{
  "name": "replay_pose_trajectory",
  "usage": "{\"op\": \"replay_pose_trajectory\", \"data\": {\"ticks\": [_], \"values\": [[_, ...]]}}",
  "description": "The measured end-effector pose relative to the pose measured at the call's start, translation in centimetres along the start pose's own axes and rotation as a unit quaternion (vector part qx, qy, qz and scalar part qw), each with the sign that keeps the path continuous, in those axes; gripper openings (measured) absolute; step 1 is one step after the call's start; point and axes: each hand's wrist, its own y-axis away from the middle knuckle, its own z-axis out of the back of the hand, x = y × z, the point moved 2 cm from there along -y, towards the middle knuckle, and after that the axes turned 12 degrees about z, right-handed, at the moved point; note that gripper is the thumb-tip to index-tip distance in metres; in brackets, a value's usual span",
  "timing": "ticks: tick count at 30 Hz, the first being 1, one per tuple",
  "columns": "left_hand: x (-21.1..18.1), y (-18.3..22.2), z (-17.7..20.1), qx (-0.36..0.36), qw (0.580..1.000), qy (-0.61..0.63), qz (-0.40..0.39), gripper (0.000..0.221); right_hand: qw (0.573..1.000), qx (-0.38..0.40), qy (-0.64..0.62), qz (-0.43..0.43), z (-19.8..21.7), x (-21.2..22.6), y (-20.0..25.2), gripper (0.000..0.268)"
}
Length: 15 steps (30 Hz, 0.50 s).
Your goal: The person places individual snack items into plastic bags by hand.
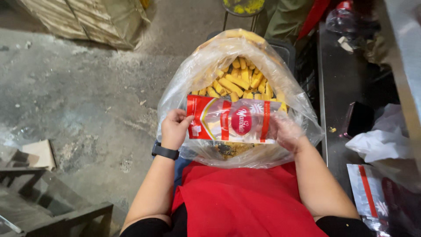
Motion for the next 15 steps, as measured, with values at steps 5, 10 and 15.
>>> {"op": "replay_pose_trajectory", "data": {"ticks": [5, 10, 15], "values": [[3.1, -1.6, 0.7, 0.094, 0.985, 0.082, 0.120, 0.011, 0.998, 0.006, -0.062, -0.023, 2.3, -1.9, -0.9, 0.045], [6.1, -2.9, 0.5, 0.175, 0.936, 0.189, 0.241, 0.014, 0.998, -0.046, -0.017, -0.042, 1.8, -1.6, -1.3, 0.045], [4.2, -2.6, 0.2, 0.171, 0.933, 0.288, 0.131, 0.048, 0.992, 0.048, -0.115, 0.027, -1.5, 2.1, -0.6, 0.067]]}}
